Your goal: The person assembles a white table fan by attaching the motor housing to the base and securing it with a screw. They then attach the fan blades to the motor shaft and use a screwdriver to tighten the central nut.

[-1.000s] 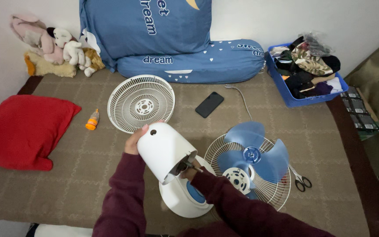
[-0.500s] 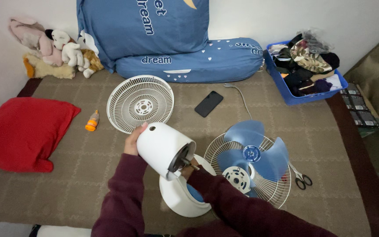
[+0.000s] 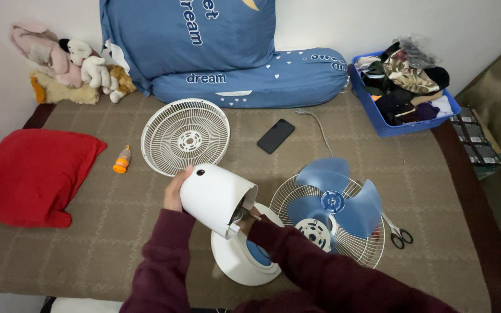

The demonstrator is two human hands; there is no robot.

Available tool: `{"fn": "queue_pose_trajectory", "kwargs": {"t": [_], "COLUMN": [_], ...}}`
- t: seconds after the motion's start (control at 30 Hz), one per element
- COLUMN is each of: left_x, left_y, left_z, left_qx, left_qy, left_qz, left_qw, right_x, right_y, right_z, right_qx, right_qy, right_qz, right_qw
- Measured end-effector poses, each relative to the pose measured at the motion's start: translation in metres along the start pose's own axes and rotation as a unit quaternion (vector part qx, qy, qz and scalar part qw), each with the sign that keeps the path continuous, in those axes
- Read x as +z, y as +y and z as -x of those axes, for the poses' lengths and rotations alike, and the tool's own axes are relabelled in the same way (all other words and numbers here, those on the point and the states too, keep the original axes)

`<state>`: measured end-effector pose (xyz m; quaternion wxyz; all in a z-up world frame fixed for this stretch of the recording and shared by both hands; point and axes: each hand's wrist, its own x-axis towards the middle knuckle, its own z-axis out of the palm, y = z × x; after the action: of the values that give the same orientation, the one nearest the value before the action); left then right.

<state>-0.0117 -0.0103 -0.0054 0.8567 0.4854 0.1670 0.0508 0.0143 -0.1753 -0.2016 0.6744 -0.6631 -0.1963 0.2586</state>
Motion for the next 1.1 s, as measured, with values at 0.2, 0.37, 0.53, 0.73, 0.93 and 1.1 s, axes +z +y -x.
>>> {"fn": "queue_pose_trajectory", "kwargs": {"t": [0.2, 0.37, 0.53, 0.73, 0.93, 1.1], "left_x": [-0.005, -0.006, 0.009, 0.004, -0.038, -0.058], "left_y": [0.0, -0.003, 0.004, 0.0, -0.01, 0.001], "left_z": [-0.008, -0.012, -0.007, -0.011, -0.04, -0.056], "left_qx": [-0.022, -0.009, -0.033, -0.022, 0.048, 0.011], "left_qy": [0.004, -0.013, -0.051, -0.033, 0.029, 0.034], "left_qz": [0.002, 0.009, -0.007, -0.006, -0.031, 0.093], "left_qw": [1.0, 1.0, 0.998, 0.999, 0.998, 0.995], "right_x": [-0.07, -0.13, -0.082, -0.05, -0.028, -0.037], "right_y": [-0.015, -0.136, -0.225, -0.208, -0.172, -0.149], "right_z": [0.051, 0.084, 0.096, 0.079, 0.1, 0.11], "right_qx": [0.041, 0.079, 0.222, 0.062, -0.031, 0.005], "right_qy": [0.069, 0.146, -0.064, -0.096, -0.007, 0.023], "right_qz": [0.032, 0.054, 0.171, 0.43, 0.264, 0.261], "right_qw": [0.996, 0.985, 0.958, 0.896, 0.964, 0.965]}}
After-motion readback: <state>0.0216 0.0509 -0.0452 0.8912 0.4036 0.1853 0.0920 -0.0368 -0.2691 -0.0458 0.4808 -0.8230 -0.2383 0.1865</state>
